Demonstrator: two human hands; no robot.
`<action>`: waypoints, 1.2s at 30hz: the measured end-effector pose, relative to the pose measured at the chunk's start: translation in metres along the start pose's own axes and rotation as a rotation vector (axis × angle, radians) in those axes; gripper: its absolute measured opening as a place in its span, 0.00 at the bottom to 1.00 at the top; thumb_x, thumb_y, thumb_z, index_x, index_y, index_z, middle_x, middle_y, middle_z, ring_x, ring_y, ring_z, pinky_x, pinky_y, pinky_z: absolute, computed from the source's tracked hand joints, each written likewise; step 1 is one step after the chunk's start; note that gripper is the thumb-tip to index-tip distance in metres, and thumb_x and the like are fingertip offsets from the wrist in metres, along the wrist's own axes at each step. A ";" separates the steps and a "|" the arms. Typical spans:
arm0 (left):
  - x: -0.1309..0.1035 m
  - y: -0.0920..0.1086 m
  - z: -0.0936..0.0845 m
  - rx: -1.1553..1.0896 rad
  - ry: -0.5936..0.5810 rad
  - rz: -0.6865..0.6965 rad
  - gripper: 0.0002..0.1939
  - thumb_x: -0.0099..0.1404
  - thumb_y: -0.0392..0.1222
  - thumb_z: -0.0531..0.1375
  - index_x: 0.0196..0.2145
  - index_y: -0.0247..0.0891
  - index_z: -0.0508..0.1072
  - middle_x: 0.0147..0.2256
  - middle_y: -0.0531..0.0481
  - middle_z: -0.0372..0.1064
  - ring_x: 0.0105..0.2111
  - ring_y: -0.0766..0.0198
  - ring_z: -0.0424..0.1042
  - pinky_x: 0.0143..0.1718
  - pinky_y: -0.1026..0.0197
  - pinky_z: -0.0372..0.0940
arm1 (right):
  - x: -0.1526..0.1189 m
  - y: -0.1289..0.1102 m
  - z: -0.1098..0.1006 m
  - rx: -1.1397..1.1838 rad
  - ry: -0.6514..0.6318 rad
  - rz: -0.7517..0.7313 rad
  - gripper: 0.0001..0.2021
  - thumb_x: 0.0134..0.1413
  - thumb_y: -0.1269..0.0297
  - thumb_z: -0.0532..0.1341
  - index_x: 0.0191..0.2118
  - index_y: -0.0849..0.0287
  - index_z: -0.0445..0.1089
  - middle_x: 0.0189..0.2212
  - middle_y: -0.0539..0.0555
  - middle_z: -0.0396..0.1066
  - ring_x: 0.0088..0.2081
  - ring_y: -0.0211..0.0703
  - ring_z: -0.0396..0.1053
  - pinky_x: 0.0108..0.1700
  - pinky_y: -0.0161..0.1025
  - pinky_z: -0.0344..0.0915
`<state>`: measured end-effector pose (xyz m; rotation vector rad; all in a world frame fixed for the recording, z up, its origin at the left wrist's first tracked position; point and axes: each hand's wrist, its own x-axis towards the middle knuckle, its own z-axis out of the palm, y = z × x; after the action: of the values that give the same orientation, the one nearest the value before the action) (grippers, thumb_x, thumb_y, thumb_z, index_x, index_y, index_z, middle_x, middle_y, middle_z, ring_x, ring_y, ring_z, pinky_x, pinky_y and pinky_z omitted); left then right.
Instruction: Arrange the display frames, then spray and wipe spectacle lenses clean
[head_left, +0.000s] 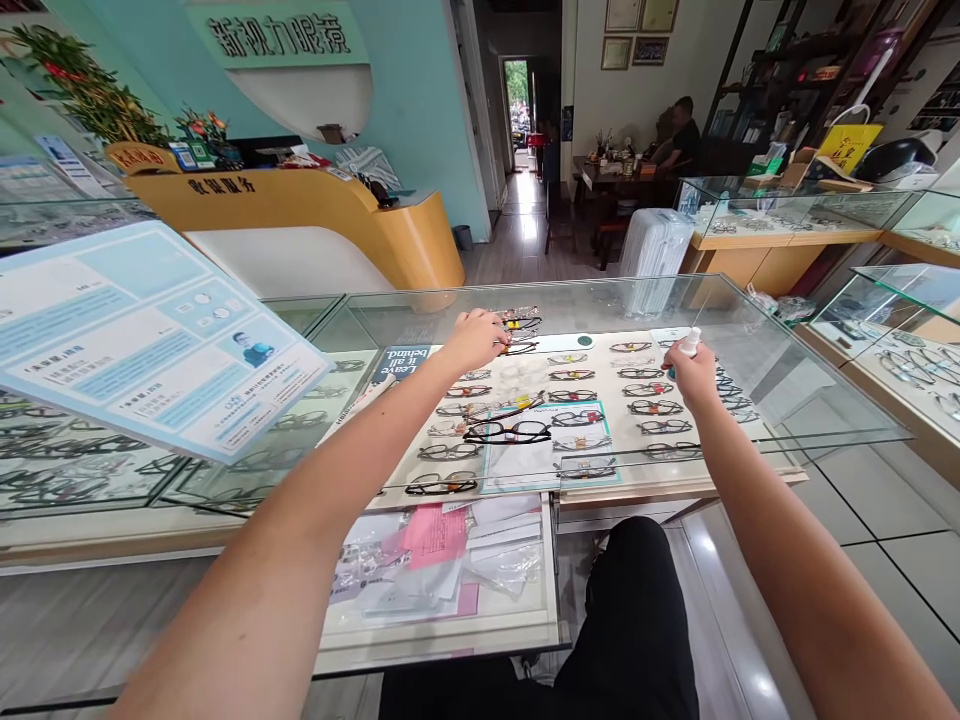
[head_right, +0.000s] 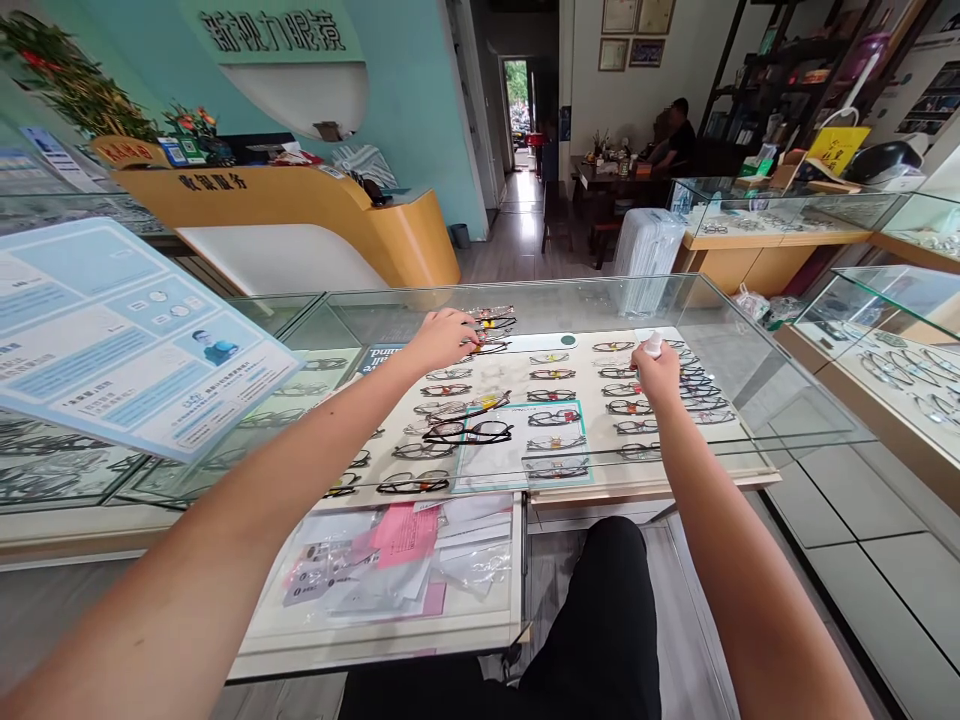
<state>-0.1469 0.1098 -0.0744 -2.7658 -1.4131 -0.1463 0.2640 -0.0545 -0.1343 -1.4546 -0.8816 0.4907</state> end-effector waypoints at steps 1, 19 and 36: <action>0.001 0.000 0.000 -0.004 0.000 -0.007 0.17 0.74 0.46 0.58 0.46 0.52 0.89 0.67 0.48 0.75 0.69 0.42 0.62 0.69 0.40 0.58 | 0.000 0.000 0.000 -0.004 -0.003 -0.004 0.08 0.41 0.61 0.68 0.26 0.52 0.68 0.22 0.48 0.70 0.27 0.41 0.67 0.28 0.37 0.63; -0.168 0.073 -0.030 -0.140 -0.098 0.150 0.20 0.77 0.65 0.60 0.50 0.54 0.86 0.66 0.49 0.78 0.71 0.41 0.68 0.68 0.38 0.62 | 0.003 0.001 -0.001 0.022 0.005 0.003 0.07 0.39 0.67 0.67 0.25 0.53 0.68 0.21 0.47 0.69 0.26 0.40 0.66 0.29 0.38 0.61; -0.082 0.010 0.003 -0.180 0.002 0.169 0.23 0.77 0.60 0.60 0.57 0.48 0.86 0.66 0.47 0.79 0.72 0.38 0.64 0.70 0.34 0.56 | 0.002 -0.004 0.002 0.022 0.008 0.030 0.06 0.38 0.69 0.65 0.26 0.54 0.69 0.21 0.47 0.70 0.27 0.39 0.66 0.30 0.36 0.62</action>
<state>-0.1864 0.0378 -0.0853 -3.0125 -1.2150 -0.2844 0.2629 -0.0526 -0.1301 -1.4508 -0.8464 0.5156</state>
